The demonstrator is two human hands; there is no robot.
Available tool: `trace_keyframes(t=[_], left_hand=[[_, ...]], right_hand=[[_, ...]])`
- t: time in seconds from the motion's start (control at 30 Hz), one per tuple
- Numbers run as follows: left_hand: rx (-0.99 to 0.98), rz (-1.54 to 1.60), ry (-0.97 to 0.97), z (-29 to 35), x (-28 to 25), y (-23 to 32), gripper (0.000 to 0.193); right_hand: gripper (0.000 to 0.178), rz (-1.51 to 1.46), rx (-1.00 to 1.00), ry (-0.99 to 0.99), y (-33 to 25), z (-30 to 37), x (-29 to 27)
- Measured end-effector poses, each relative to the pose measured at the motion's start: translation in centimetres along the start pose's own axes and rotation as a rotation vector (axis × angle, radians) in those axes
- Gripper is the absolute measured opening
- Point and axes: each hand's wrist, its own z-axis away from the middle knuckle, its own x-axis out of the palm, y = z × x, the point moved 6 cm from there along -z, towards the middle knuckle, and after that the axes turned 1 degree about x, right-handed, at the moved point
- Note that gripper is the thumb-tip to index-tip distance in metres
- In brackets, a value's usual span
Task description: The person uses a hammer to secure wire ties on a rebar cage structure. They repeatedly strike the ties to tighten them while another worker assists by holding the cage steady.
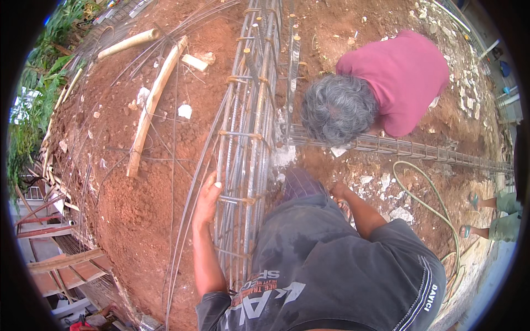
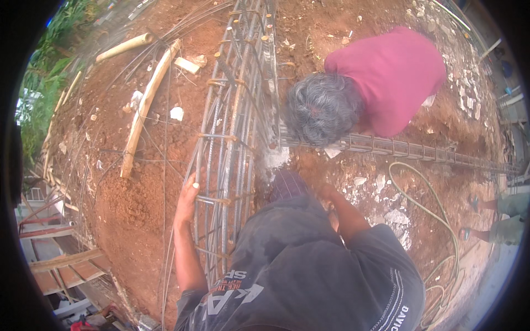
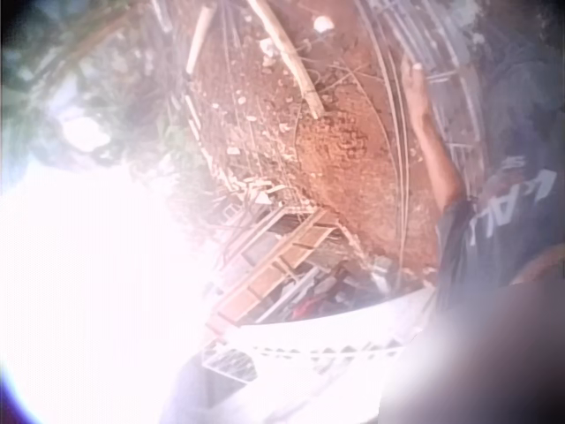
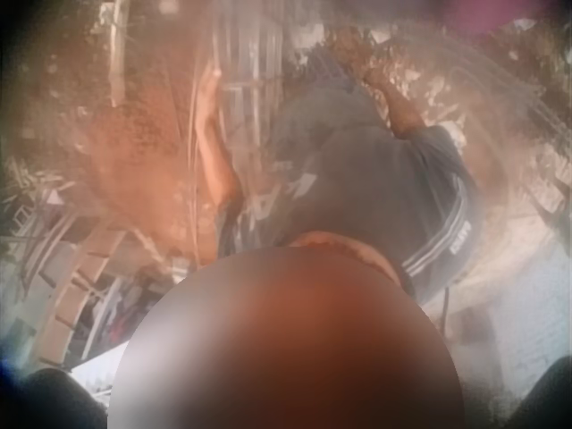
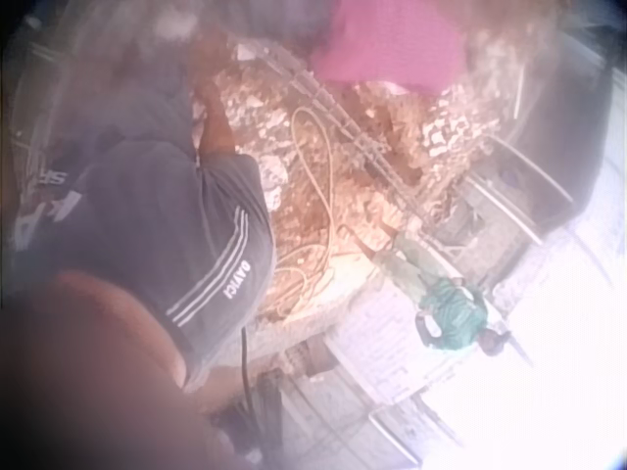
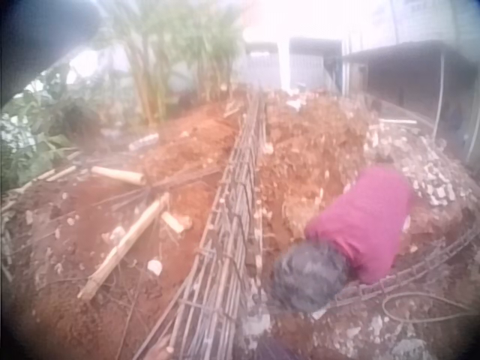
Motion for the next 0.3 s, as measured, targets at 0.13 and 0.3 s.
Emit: trace_keyframes(t=[0.13,0.3], left_hand=[[0.063,0.002,-0.022,-0.3,-0.1,-0.2,0.071],[0.111,-0.001,-0.069,-0.4,0.3,0.2,0.071]], right_hand=[[0.018,0.146,-0.016,0.042,0.6,-1.8,0.4],[0.02,0.419,-0.277,0.096,-0.2,-2.9,0.4]])
